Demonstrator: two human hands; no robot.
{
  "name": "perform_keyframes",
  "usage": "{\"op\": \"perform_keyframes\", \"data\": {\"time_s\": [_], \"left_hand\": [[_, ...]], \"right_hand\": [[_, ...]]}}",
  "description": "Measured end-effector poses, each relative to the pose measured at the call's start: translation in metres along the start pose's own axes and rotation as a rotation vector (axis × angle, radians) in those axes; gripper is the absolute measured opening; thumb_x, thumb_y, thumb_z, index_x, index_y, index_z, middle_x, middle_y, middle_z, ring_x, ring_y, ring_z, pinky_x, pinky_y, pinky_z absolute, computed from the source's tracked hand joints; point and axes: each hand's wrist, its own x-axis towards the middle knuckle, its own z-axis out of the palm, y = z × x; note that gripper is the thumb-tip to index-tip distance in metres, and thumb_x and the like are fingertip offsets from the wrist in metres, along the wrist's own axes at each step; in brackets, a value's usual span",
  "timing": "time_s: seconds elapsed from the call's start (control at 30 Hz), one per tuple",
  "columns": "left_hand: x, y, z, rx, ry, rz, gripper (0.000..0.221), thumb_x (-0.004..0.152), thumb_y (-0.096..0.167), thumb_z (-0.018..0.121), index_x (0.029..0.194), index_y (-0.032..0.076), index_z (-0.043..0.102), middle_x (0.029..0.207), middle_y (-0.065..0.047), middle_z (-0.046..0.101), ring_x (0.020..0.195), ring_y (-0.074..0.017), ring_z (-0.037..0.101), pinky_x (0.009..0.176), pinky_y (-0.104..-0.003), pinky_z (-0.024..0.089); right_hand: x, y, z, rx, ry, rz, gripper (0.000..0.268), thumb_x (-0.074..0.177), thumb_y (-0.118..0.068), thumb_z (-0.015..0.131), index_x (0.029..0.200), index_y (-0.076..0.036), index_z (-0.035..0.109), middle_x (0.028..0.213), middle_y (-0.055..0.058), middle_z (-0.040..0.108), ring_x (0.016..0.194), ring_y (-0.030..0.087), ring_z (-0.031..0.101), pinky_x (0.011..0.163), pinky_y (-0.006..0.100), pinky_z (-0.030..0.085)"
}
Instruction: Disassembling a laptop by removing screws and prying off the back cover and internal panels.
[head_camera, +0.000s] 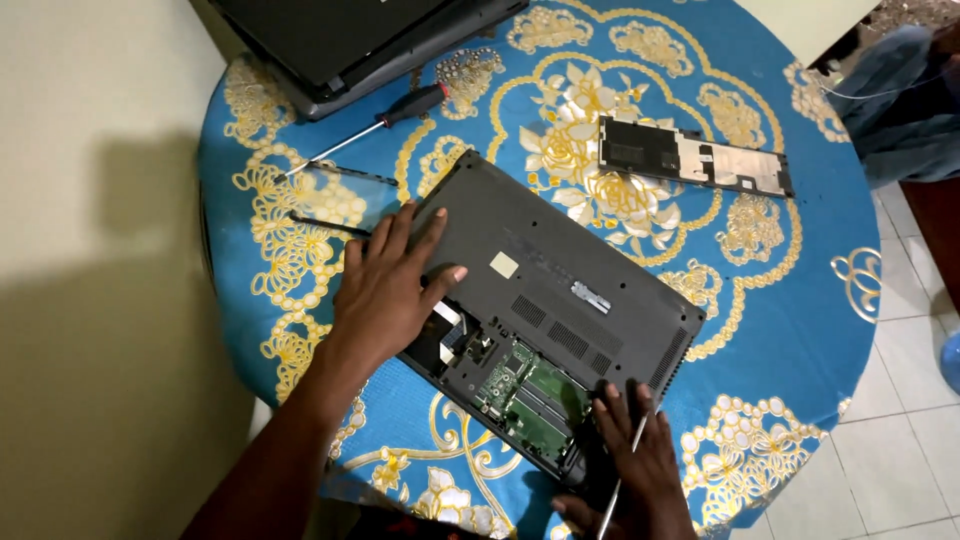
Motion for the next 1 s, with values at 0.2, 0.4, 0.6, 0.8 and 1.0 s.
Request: {"op": "perform_keyframes", "data": {"time_s": [0.2, 0.4, 0.6, 0.8, 1.0], "left_hand": [[-0.008, 0.004, -0.004, -0.019, -0.043, 0.023, 0.070, 0.110, 0.059, 0.033, 0.163, 0.013, 0.035, 0.159, -0.025, 0.036, 0.148, -0.0377, 0.034, 0.102, -0.054, 0.033], [-0.025, 0.010, -0.004, -0.095, -0.012, 0.050, 0.072, 0.103, 0.046, 0.051, 0.155, -0.002, 0.040, 0.162, -0.032, 0.030, 0.145, -0.0469, 0.030, 0.105, -0.056, 0.027], [-0.052, 0.027, -0.003, -0.147, -0.113, -0.021, 0.079, 0.101, 0.051, 0.050, 0.159, 0.001, 0.031, 0.165, -0.036, 0.017, 0.149, -0.0514, 0.021, 0.107, -0.062, 0.025], [-0.078, 0.033, 0.006, -0.198, -0.161, 0.002, 0.091, 0.089, 0.053, 0.066, 0.160, 0.008, 0.030, 0.169, -0.032, 0.009, 0.154, -0.0520, 0.013, 0.106, -0.063, 0.025], [-0.075, 0.029, 0.002, -0.175, -0.163, 0.006, 0.095, 0.089, 0.058, 0.061, 0.161, 0.007, 0.027, 0.173, -0.028, 0.000, 0.159, -0.0465, -0.003, 0.111, -0.065, 0.016]], "right_hand": [[0.008, -0.009, -0.014, -0.081, -0.121, 0.161, 0.115, 0.051, -0.055, 0.098, 0.146, -0.008, 0.053, 0.160, 0.014, 0.046, 0.159, 0.039, 0.024, 0.122, 0.061, 0.022], [0.022, -0.029, -0.039, 0.242, -0.136, 0.473, 0.109, 0.047, 0.012, 0.091, 0.147, -0.010, 0.055, 0.170, 0.007, 0.033, 0.162, 0.023, 0.016, 0.120, 0.040, 0.024], [0.018, 0.003, -0.063, 0.043, 0.044, 0.362, 0.120, 0.050, -0.004, 0.097, 0.155, -0.016, 0.042, 0.167, 0.012, 0.036, 0.159, 0.033, 0.026, 0.126, 0.052, 0.025], [0.026, 0.005, -0.081, 0.131, 0.041, 0.556, 0.089, 0.058, -0.008, 0.093, 0.140, -0.009, 0.060, 0.156, 0.010, 0.054, 0.158, 0.032, 0.030, 0.123, 0.055, 0.030], [0.025, -0.007, -0.071, 0.195, 0.039, 0.537, 0.089, 0.061, -0.023, 0.090, 0.143, -0.009, 0.059, 0.153, 0.007, 0.059, 0.158, 0.028, 0.032, 0.122, 0.049, 0.032]]}}
